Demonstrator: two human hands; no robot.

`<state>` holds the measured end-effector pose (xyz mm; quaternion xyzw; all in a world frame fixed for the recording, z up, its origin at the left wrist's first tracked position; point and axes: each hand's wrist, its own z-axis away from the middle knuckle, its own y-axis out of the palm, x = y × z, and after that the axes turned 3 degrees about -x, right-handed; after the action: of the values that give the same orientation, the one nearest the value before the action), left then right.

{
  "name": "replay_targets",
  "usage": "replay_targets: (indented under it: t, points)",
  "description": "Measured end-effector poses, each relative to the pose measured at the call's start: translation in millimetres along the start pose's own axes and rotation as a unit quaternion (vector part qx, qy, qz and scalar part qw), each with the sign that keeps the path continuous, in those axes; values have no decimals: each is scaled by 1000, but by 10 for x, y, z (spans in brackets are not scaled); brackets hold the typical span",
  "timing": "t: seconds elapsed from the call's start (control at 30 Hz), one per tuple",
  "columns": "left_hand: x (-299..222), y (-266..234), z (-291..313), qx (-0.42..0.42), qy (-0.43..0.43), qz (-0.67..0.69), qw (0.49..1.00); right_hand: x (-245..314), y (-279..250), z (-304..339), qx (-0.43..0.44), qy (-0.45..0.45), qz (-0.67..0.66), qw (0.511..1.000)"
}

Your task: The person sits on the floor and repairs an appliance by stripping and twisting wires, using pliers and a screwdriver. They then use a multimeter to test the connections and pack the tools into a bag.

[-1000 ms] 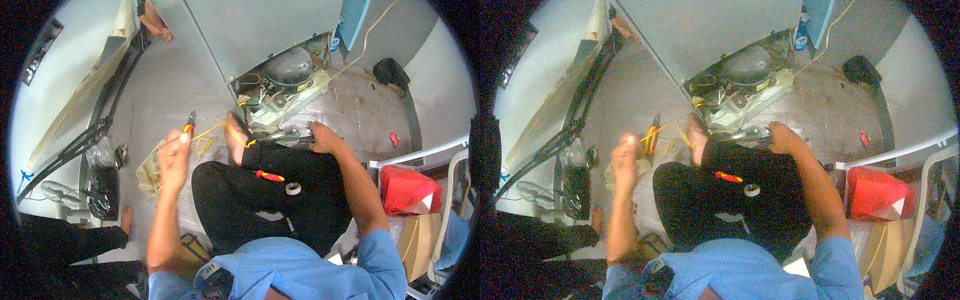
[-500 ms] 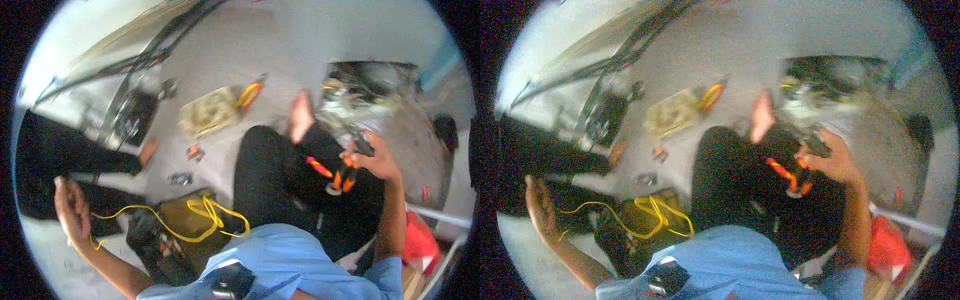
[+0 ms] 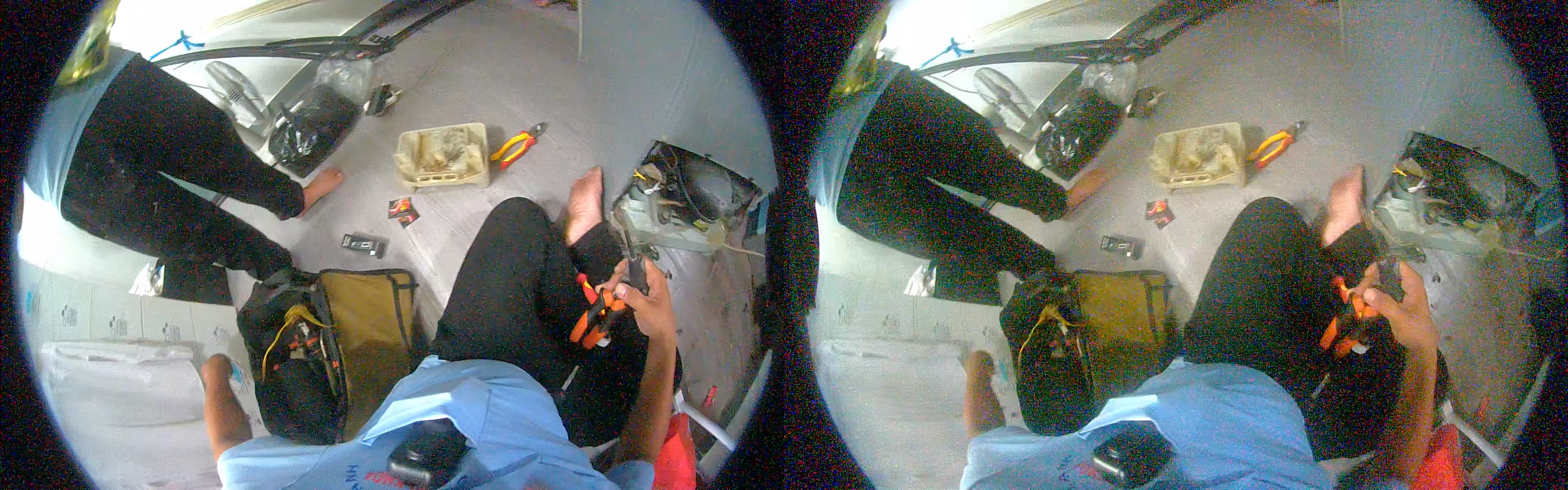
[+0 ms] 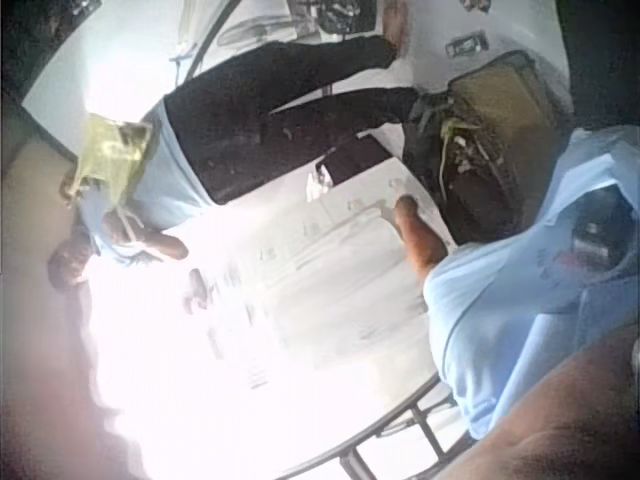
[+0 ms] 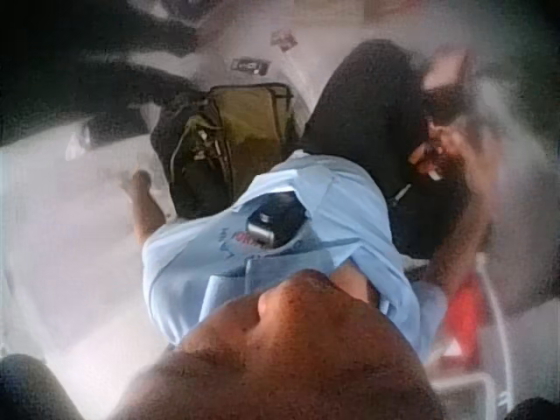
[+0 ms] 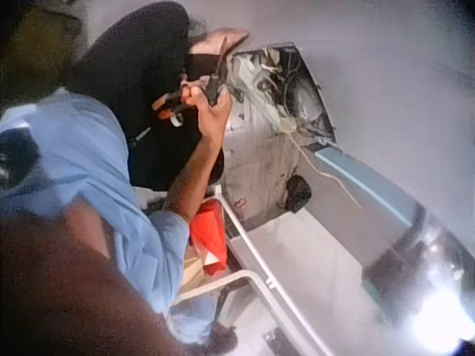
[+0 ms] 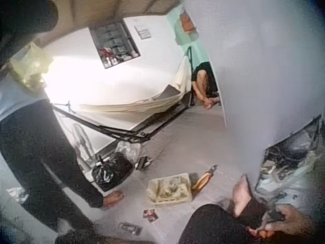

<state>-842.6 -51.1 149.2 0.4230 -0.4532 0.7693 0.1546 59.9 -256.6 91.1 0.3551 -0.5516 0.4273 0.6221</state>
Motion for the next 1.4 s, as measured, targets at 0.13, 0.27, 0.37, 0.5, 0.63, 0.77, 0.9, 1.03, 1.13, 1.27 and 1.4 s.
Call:
replay_targets:
  t: [0.13,0.27,0.37,0.5,0.63,0.77,0.9,1.03,1.13,1.27,1.4]
  points:
    - [-627,-1803,688,277,4,-31,960,-134,5,-53,-6,-8,-56,998]
    - [-1355,-2565,1419,-254,189,118,941,333,690,-178,35,38,-144,988]
    - [-2580,-3605,2707,-25,559,543,626,522,1326,-277,68,64,-212,973]
    - [-3533,-3203,3054,365,588,660,293,950,1574,-253,68,-47,16,996]
    - [-3893,-3213,3404,358,442,778,267,536,1655,-39,-29,-182,223,957]
    - [-4168,-3099,3296,436,436,771,160,431,1688,249,-7,-222,240,945]
    - [-4304,-3071,3228,583,415,698,40,227,719,215,-3,-41,388,921]
    - [-4382,-3262,3494,576,428,693,71,-693,294,484,26,50,619,783]
    - [-4576,-3318,3523,646,455,613,-7,-926,371,511,43,32,669,741]
    - [-4673,-3385,3597,686,438,580,-11,-946,295,420,-20,41,637,770]
    - [-4764,-3276,3588,682,435,587,8,-803,468,161,-32,150,588,794]
